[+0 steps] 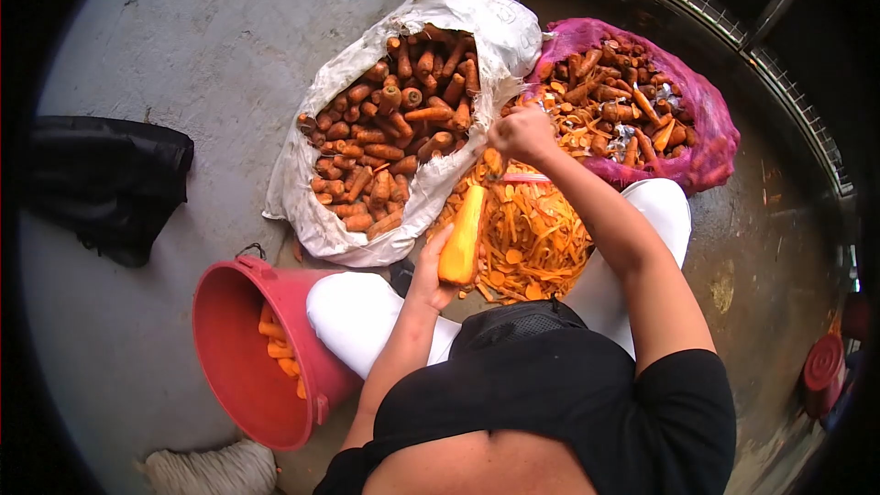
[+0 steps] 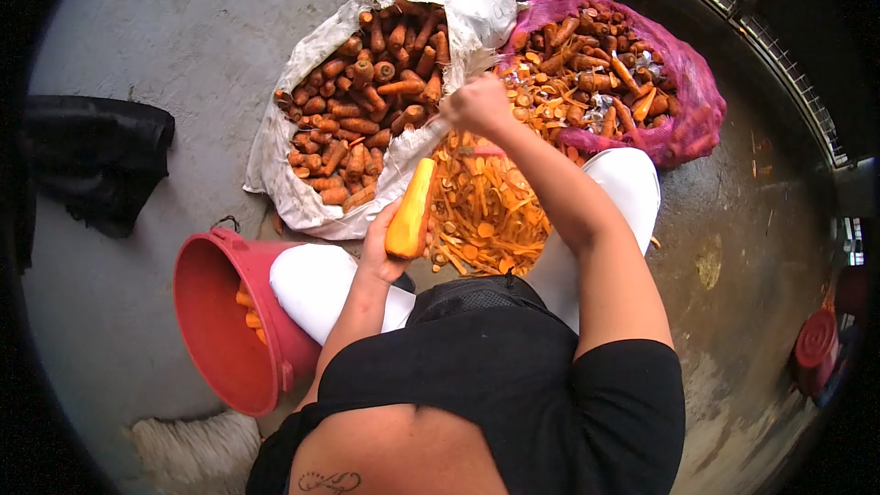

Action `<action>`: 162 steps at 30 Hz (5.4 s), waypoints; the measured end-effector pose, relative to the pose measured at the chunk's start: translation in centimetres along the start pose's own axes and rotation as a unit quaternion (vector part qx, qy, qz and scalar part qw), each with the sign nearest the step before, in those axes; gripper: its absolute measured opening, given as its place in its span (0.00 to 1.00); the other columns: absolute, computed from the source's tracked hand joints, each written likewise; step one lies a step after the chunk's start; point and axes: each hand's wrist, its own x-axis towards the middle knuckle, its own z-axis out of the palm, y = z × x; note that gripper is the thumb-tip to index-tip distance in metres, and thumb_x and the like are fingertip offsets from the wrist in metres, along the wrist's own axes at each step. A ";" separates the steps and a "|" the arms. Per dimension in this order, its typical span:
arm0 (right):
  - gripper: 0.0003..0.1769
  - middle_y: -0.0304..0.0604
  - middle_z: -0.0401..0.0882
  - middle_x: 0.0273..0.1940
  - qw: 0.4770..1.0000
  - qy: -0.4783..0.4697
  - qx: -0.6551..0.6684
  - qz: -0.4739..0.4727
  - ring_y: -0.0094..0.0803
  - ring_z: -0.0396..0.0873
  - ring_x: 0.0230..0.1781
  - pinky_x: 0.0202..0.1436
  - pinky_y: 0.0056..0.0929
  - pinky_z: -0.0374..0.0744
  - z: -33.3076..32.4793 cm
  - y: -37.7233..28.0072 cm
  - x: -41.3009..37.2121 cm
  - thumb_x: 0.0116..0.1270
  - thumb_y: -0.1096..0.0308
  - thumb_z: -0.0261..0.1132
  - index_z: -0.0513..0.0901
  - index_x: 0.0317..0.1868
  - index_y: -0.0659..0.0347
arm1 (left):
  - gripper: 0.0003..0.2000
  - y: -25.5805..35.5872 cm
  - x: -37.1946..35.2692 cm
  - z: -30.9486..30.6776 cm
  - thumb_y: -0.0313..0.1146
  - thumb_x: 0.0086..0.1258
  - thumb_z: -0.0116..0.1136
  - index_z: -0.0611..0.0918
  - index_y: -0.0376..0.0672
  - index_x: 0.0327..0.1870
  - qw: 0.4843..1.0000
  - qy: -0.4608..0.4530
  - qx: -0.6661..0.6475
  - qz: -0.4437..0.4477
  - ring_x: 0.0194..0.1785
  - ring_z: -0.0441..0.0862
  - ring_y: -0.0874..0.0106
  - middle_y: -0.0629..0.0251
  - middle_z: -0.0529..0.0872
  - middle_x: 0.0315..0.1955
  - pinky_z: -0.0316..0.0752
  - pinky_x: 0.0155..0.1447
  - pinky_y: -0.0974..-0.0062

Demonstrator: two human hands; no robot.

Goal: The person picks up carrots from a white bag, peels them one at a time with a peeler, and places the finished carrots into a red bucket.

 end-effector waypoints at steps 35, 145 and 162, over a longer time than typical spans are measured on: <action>0.19 0.41 0.73 0.12 0.984 0.039 0.169 -0.043 0.37 0.75 0.19 0.32 0.39 0.75 -1.4 -4.3 -1.2 0.57 0.55 0.60 0.82 0.12 0.53 | 0.18 -0.6 0.4 0.6 0.45 0.75 0.46 0.74 0.38 0.52 0.997 0.071 0.005 0.020 0.32 0.83 0.66 0.56 0.83 0.34 0.78 0.35 0.72; 0.22 0.37 0.72 0.09 0.975 -0.109 0.179 0.080 0.31 0.68 0.08 0.20 0.33 0.72 -4.7 -4.3 -1.2 0.63 0.53 0.55 0.85 0.16 0.52 | 0.20 -0.5 1.4 -0.1 0.43 0.76 0.41 0.72 0.39 0.58 0.998 0.039 -0.035 0.029 0.47 0.82 0.59 0.52 0.82 0.46 0.81 0.47 0.60; 0.17 0.44 0.70 0.11 0.952 0.030 0.269 -0.143 0.42 0.73 0.16 0.28 0.37 0.71 -5.3 -9.6 -4.2 0.51 0.59 0.62 0.79 0.09 0.56 | 0.18 -0.8 1.1 0.9 0.45 0.75 0.41 0.76 0.40 0.50 0.995 0.064 -0.064 0.031 0.41 0.82 0.65 0.58 0.83 0.40 0.81 0.40 0.63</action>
